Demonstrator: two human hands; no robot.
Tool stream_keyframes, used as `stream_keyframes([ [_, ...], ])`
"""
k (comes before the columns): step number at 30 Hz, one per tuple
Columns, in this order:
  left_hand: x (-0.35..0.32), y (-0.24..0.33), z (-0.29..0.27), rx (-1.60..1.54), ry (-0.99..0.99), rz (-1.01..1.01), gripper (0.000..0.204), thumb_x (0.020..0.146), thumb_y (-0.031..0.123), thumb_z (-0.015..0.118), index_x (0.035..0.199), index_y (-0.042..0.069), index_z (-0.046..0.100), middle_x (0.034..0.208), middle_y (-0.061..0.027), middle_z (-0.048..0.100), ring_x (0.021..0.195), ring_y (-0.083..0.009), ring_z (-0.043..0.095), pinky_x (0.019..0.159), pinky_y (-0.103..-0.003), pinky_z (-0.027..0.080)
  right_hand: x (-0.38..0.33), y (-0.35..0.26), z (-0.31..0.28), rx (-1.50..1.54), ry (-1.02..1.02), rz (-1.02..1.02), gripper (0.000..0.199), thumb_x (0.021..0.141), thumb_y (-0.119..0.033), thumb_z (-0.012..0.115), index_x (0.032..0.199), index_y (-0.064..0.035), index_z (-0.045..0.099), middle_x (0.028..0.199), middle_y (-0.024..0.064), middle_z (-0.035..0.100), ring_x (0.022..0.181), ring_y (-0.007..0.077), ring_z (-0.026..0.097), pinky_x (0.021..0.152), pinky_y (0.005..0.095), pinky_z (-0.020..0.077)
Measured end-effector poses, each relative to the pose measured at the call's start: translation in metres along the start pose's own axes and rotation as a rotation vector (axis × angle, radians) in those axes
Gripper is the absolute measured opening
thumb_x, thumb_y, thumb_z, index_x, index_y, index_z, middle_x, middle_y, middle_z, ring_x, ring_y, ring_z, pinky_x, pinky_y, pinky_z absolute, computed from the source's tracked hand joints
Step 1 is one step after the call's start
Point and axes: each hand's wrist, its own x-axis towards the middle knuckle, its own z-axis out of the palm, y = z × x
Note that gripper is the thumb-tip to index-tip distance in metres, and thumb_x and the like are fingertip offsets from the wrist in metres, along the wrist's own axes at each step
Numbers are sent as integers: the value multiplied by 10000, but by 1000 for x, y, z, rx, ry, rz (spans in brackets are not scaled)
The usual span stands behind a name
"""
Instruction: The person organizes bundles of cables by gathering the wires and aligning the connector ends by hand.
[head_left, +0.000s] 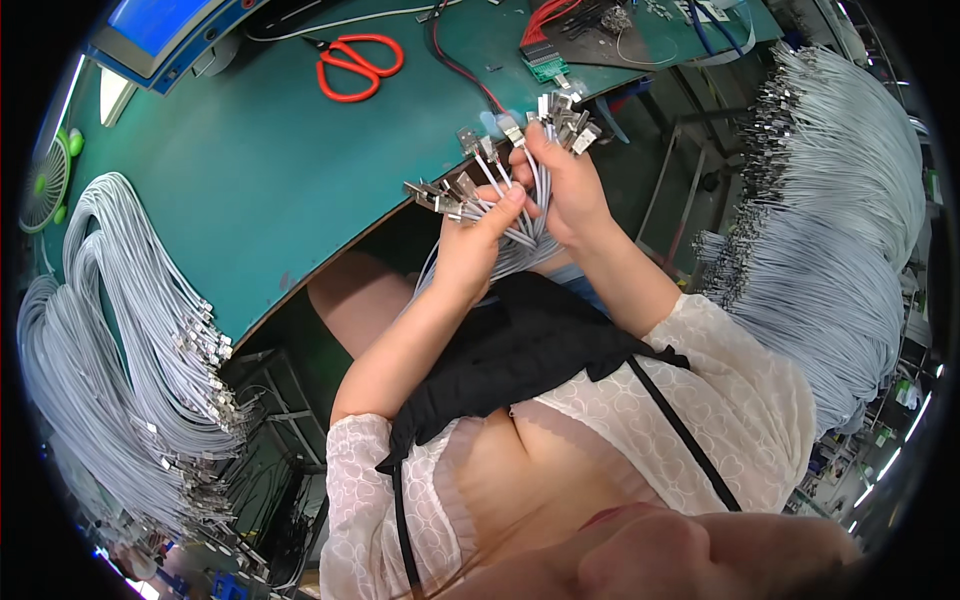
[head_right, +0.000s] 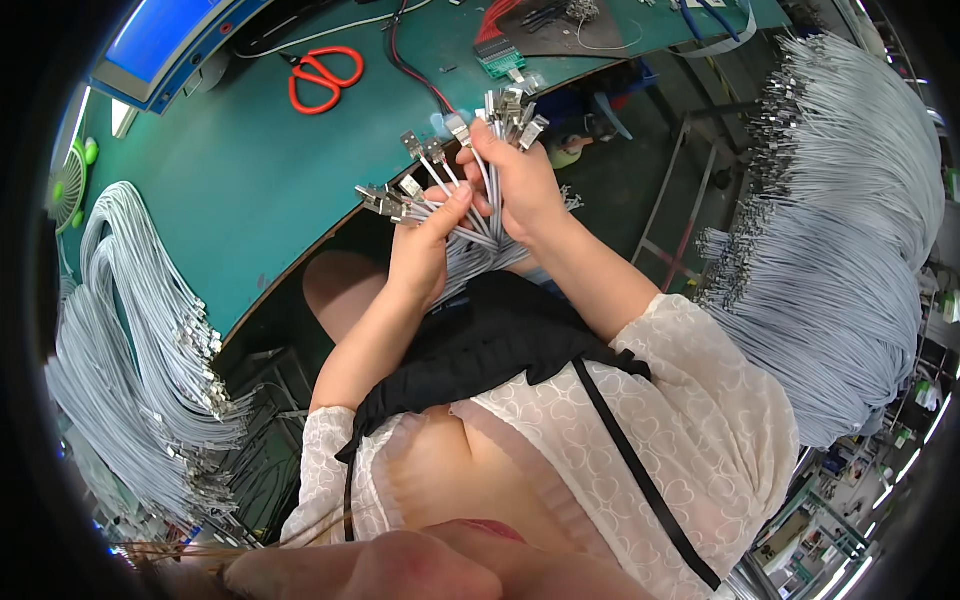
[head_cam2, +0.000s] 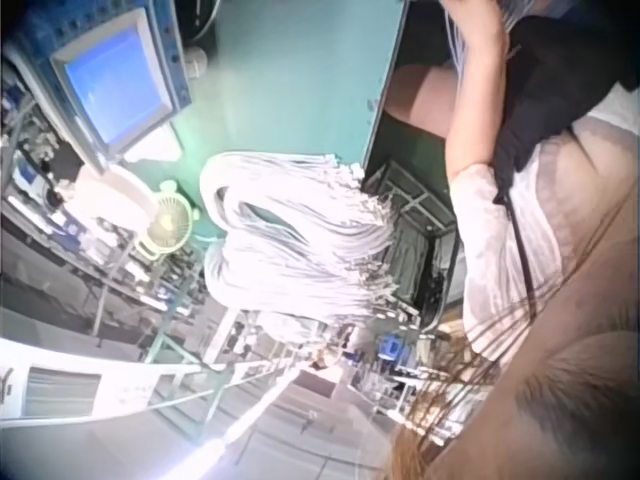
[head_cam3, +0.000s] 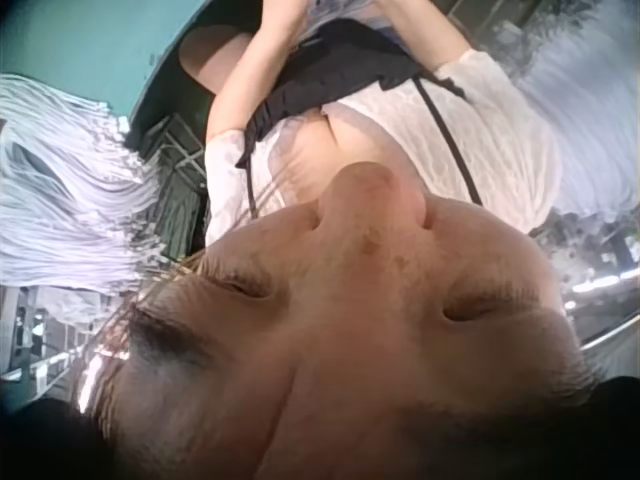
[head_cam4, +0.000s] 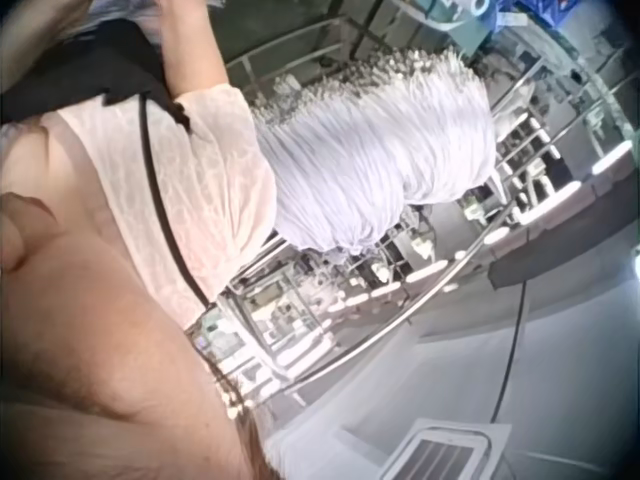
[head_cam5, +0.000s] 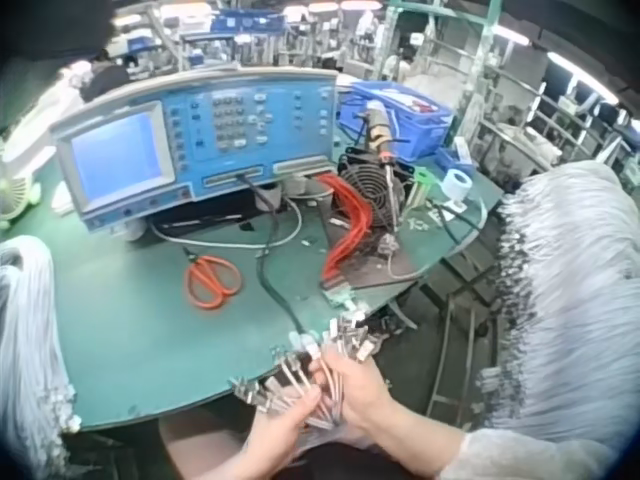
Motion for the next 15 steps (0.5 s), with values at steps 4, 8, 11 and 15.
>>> stream_keyframes([
  [4,4,9,5,-42,-34,-50,123,813,143,598,791,25,623,747,-62,619,687,-88,498,637,-234,388,4,-5,-5,102,-83,151,152,821,-181,608,809,-32,577,717,58,588,523,71,520,361,186,346],
  [8,4,-2,3,26,1,17,124,806,136,628,811,13,622,738,-45,613,704,-91,534,640,-240,421,2,1,2,-146,-79,2,102,783,-104,639,820,-31,578,724,47,592,555,69,535,407,192,382],
  [11,-3,-3,0,110,37,70,131,800,122,645,830,-1,614,750,-48,614,701,-104,564,647,-248,450,-8,4,0,-80,58,-53,70,768,-62,623,814,-37,575,664,31,576,587,74,534,502,215,410],
  [15,-7,-2,1,96,-2,62,157,803,119,645,875,-16,609,774,-74,619,677,-119,578,646,-253,467,-5,2,-10,-88,18,-88,88,750,-59,631,814,-33,577,657,36,571,531,67,477,472,206,369],
])
